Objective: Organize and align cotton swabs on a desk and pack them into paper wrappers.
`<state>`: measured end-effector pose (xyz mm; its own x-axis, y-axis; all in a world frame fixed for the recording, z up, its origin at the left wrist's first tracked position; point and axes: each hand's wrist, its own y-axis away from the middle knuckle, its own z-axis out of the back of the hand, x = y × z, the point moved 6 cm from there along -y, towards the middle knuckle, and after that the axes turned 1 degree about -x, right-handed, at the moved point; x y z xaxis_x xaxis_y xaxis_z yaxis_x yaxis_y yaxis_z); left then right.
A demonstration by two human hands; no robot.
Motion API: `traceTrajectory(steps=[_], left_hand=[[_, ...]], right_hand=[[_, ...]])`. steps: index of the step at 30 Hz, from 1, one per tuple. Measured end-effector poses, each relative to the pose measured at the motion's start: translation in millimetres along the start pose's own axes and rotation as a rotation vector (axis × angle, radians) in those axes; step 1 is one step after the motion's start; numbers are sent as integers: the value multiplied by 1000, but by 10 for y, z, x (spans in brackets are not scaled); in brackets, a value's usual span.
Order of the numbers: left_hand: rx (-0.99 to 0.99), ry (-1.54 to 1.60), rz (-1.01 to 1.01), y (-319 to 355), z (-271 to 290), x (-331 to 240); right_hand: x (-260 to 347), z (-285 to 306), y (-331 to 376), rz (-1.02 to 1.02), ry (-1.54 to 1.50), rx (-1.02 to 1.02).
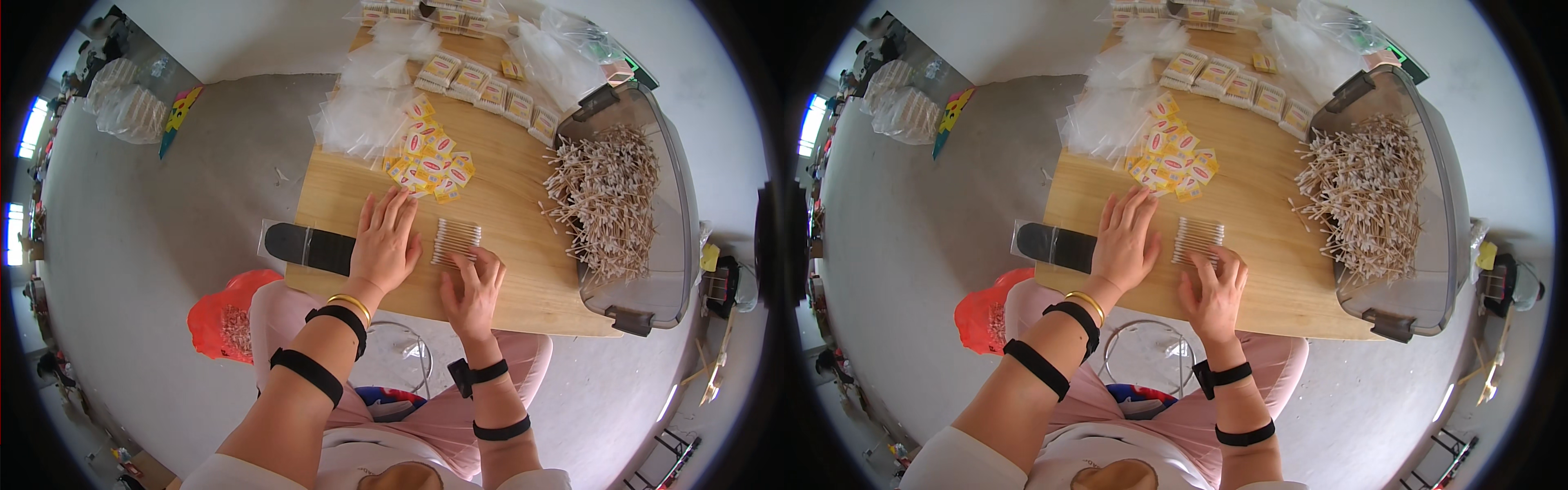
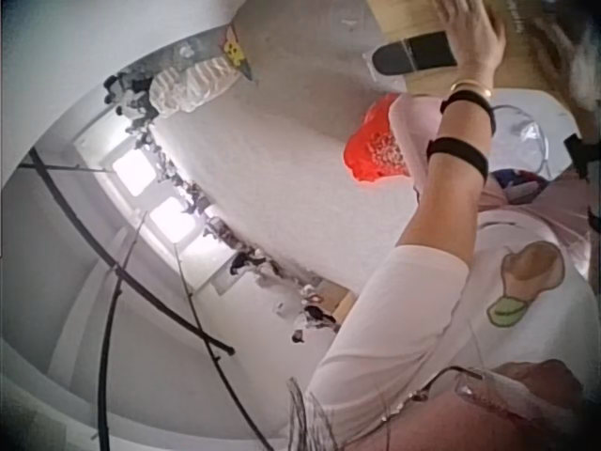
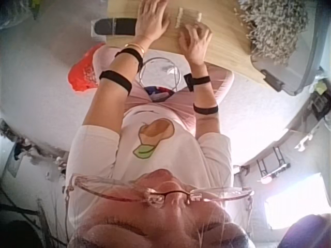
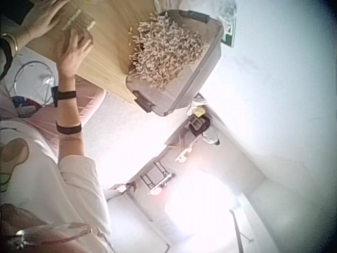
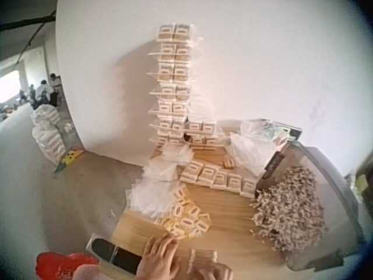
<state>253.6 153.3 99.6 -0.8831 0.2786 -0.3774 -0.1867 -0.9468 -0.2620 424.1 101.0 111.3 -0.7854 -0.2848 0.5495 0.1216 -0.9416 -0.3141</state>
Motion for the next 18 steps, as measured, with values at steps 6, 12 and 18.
traceTrajectory(steps=[6,12,18], left_hand=[[6,-17,1,3,-16,-4],[7,-35,-2,3,-17,-1],[3,-36,-2,4,-29,3]], right_hand=[[2,-10,-7,2,44,5],[-1,-16,-4,-11,22,14],[-62,16,-45,-78,-75,-52]])
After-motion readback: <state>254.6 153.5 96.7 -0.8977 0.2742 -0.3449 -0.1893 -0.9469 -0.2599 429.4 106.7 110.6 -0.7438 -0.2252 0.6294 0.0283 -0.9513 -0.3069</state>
